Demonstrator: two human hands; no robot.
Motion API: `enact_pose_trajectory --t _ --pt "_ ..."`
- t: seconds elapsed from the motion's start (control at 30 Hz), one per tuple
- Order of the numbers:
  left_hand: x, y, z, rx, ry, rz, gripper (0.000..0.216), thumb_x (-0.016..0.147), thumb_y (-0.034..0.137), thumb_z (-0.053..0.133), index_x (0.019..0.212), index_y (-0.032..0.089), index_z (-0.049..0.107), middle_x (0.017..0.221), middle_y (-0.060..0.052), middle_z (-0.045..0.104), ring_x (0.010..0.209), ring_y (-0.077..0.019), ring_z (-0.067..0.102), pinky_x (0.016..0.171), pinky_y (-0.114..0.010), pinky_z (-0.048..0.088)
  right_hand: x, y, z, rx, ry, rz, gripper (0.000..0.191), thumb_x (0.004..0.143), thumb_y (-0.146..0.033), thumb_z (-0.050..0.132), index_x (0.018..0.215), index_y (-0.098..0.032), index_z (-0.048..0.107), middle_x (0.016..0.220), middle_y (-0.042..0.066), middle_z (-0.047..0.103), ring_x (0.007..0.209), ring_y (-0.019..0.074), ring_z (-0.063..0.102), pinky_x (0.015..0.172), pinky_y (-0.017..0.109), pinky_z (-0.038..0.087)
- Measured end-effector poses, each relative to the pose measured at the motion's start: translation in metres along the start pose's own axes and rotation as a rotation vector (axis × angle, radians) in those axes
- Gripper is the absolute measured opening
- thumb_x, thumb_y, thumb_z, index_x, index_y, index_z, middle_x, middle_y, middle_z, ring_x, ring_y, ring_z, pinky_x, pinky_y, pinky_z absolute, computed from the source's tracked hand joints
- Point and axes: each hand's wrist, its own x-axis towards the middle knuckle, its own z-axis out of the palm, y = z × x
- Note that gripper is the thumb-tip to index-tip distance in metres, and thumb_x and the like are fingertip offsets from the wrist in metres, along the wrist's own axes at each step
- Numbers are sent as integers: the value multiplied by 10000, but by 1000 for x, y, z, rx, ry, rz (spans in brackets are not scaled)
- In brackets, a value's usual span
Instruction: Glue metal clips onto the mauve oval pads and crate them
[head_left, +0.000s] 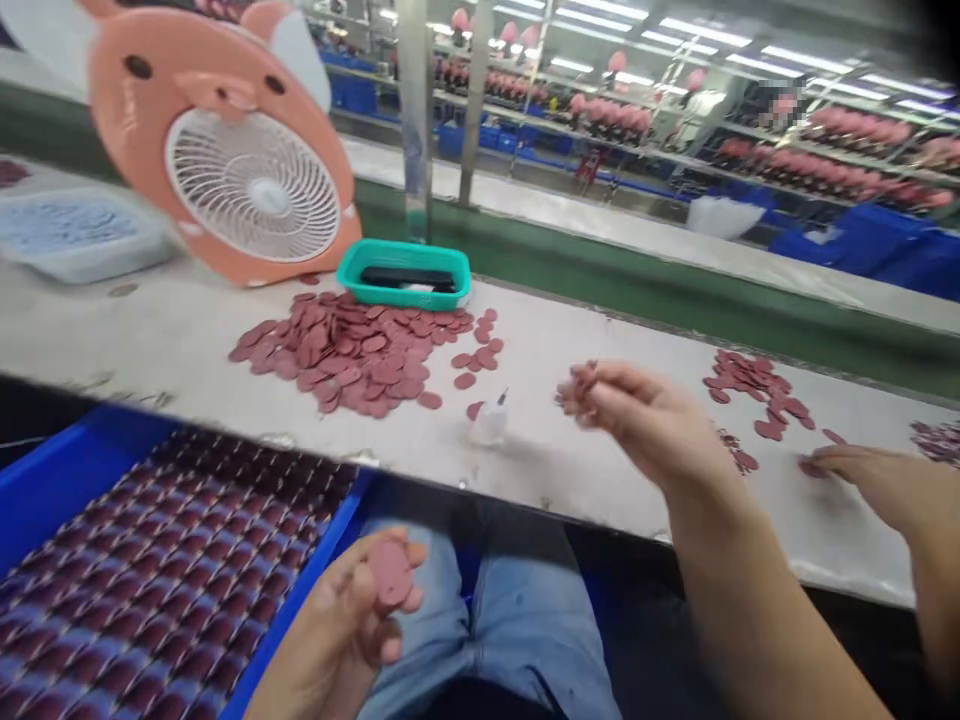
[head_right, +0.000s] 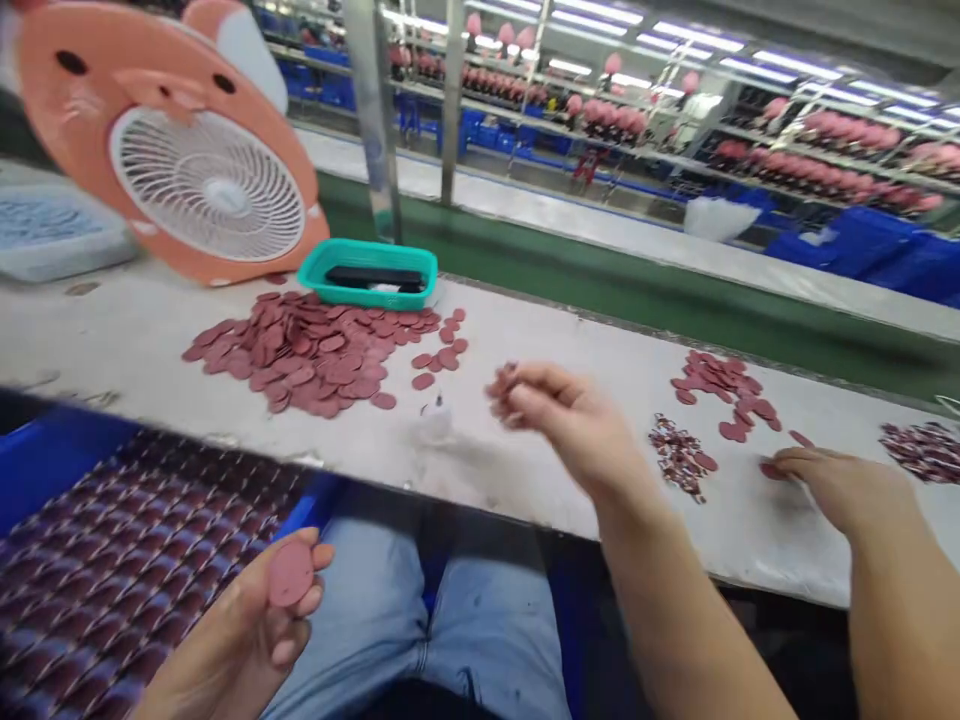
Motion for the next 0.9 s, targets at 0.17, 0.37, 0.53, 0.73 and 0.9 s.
enact_pose_trajectory --t 0.17,0.37,0.53,0.73,0.9 --pt "-21 -1 11 -58 19 -30 438 498 493 953 816 222 821 749 -15 760 592 -103 668 455 -122 481 -84 -18 89 184 -284 99 160 847 -260 787 1000 -307 785 923 20 747 810 155 715 716 283 599" --pt "-30 -2 -2 -36 -97 27 411 582 499 922 827 183 829 715 -28 728 629 -111 637 452 -115 479 -96 -29 117 -53 -315 -129 188 867 -200 767 1040 -273 775 850 13 753 750 137 676 680 244 550" --pt "-26 -5 -11 -38 -145 5 388 603 482 917 830 179 831 729 -41 742 618 -115 637 437 -113 482 -96 -31 119 -153 -338 -205 173 880 -191 753 1046 -240 754 849 16 759 745 143 686 685 253 552" --pt "-25 -3 -10 -27 -142 -12 419 583 509 917 820 177 826 693 -30 712 599 -107 603 429 -116 487 -93 -32 118 -214 -387 -242 154 895 -203 741 1042 -247 736 868 7 763 747 138 685 710 263 559" --pt "-28 -1 -4 -30 -88 -19 420 553 497 933 791 170 820 699 -22 685 586 -96 570 418 -111 480 -90 -31 115 -241 -423 -278 157 910 -195 722 1058 -247 721 876 4 766 756 145 689 727 282 567"
